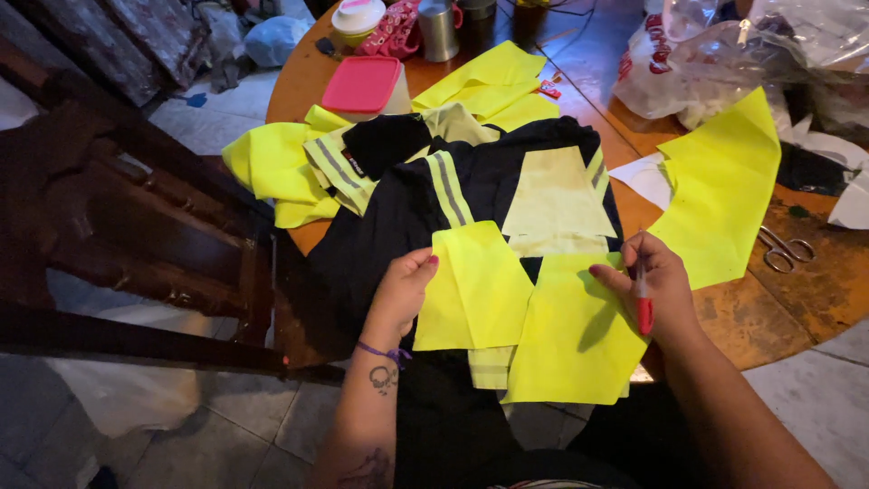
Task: The person places a yellow fabric piece on a black and yellow garment, then uses a red pen to mark lines on the fabric. They continue to adjust and fold the fabric pieces on the garment throughout the clip.
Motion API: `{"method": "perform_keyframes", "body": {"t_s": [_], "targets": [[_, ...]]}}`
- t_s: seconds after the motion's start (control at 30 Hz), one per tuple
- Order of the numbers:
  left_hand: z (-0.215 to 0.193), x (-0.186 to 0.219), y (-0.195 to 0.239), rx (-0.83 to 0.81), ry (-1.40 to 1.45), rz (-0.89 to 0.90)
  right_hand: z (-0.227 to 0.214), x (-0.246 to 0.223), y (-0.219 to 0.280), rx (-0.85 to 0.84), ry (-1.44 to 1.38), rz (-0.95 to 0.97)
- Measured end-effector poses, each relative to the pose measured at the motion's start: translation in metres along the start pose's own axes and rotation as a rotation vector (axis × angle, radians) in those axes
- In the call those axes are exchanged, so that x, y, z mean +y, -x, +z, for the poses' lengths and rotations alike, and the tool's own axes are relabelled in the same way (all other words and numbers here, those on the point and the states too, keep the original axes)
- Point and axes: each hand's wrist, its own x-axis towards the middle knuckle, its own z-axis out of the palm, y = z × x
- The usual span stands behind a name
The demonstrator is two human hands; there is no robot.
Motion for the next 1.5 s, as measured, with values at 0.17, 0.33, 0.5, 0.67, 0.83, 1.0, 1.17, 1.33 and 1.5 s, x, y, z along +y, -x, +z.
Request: {"method": "perform_keyframes", "body": {"t_s": [0.17,0.33,0.5,0.67,0.83,1.0,1.17,1.33,1.5], "targets": [[0.006,0.014,0.008,-0.001,-0.086,-0.010,-0.003,-0.006,-0.001,-0.042,0.031,0.001],[0.001,0.020,0.005,0.005,-0.139,0.052,-0.004,-0.003,-0.003,-0.063,0.027,0.016],[-0.041,0.068,-0.010,0.211,-0.642,0.236,0.001,-0.009,-0.001,-0.033,0.049,-0.010],[-0.038,0.110,-0.011,0.410,-1.042,0.247,0.002,-0.005,0.000,-0.033,0.034,-0.023],[0.056,0.120,0.040,0.044,-0.777,0.367,-0.003,-0.009,-0.002,0.105,-0.070,-0.010],[0.147,0.129,0.083,-0.670,-0.355,0.116,0.010,-0.123,-0.011,0.204,0.118,-0.015],[0.188,0.150,0.049,-0.540,-0.554,0.235,0.027,-0.160,-0.033,-0.146,-0.173,-0.136],[0.179,0.101,-0.050,-0.558,0.132,0.189,0.011,-0.149,-0.087,-0.036,0.269,-0.475],[0.170,0.086,-0.088,-0.562,0.302,0.115,-0.010,-0.035,-0.123,-0.317,-0.227,0.043]]}}
